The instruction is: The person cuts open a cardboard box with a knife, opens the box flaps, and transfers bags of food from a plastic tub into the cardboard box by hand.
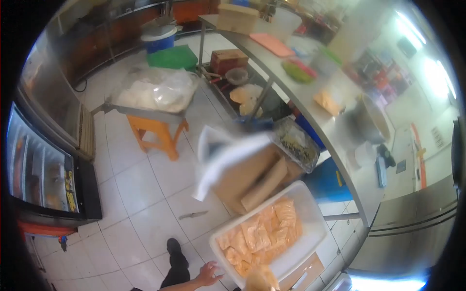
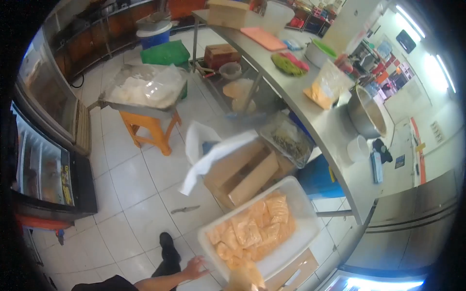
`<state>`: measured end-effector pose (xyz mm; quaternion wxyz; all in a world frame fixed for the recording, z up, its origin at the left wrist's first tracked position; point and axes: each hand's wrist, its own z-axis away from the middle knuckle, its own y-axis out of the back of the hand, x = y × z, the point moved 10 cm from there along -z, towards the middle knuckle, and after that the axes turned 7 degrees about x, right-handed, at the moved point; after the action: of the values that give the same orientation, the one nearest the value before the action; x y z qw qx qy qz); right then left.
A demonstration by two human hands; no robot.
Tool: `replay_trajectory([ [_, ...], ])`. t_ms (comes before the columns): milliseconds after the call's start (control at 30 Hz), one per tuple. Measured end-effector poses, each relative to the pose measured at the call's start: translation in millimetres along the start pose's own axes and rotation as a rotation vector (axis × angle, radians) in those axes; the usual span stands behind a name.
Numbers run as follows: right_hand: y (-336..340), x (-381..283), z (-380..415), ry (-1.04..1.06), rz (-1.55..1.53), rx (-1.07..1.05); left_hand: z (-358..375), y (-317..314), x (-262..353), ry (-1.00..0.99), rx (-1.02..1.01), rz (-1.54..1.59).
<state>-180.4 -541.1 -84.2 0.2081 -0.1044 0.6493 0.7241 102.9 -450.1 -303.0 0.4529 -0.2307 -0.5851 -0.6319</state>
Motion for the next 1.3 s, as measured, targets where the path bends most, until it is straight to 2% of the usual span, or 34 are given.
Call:
replay_trajectory([
  [33,-13,-37,6,-0.007,0.000,0.005,31,41,-14,-0.013,0.013,0.021],
  [100,-48,-119,-1,-0.220,-0.210,-0.230,91,103,-48,-0.069,-0.161,-0.042],
  [133,-60,-171,-1,-0.320,-0.312,-0.360,154,112,-100,0.222,-0.502,-0.097],
  [167,-51,-236,-8,-0.266,-0.492,-0.365,194,176,-86,0.347,-0.629,-0.223],
  [233,-39,-335,-24,-0.226,-0.790,-0.346,272,269,-95,0.764,-0.592,0.130],
  [267,-38,-373,-37,-0.233,-0.917,-0.310,279,311,-107,0.891,-0.510,0.204],
  [367,-14,-471,-93,-0.097,-1.075,-0.221,216,414,-147,0.978,-0.234,0.165],
  [467,2,-543,-157,0.011,-1.251,-0.022,111,479,-161,0.919,0.000,0.127],
  [500,6,-565,-184,0.082,-1.178,0.065,76,495,-161,0.894,0.053,0.131],
  [600,16,-645,-261,0.311,-0.813,0.282,-22,526,-160,0.830,0.140,0.159],
  [633,-2,-663,-297,0.358,-0.756,0.312,-54,532,-162,0.822,0.153,0.173],
  [667,-31,-677,-336,0.406,-0.696,0.338,-85,535,-166,0.821,0.156,0.183],
  [800,-178,-733,-505,0.378,-0.552,0.229,-204,535,-198,0.906,0.125,0.213],
  [833,-223,-737,-547,0.380,-0.457,0.320,-224,533,-209,0.952,0.104,0.212],
  [867,-257,-736,-576,0.378,-0.344,0.397,-238,528,-218,1.008,0.084,0.212],
  [900,-293,-746,-608,0.215,-0.413,0.166,-248,524,-224,1.069,0.065,0.210],
  [967,-368,-743,-669,0.119,-0.403,0.142,-263,520,-237,1.187,0.029,0.213],
  [1033,-427,-737,-729,0.024,-0.329,0.216,-273,520,-244,1.280,0.003,0.215],
  [1100,-449,-755,-776,-0.079,-0.452,0.171,-279,524,-247,1.355,-0.015,0.213],
  [1167,-467,-760,-842,0.011,-0.123,0.321,-284,529,-248,1.411,-0.026,0.212],
  [1233,-450,-780,-882,0.123,0.064,0.452,-284,530,-252,1.449,-0.021,0.214],
  [1300,-461,-768,-935,0.160,0.065,0.462,-285,527,-255,1.476,-0.024,0.221],
])
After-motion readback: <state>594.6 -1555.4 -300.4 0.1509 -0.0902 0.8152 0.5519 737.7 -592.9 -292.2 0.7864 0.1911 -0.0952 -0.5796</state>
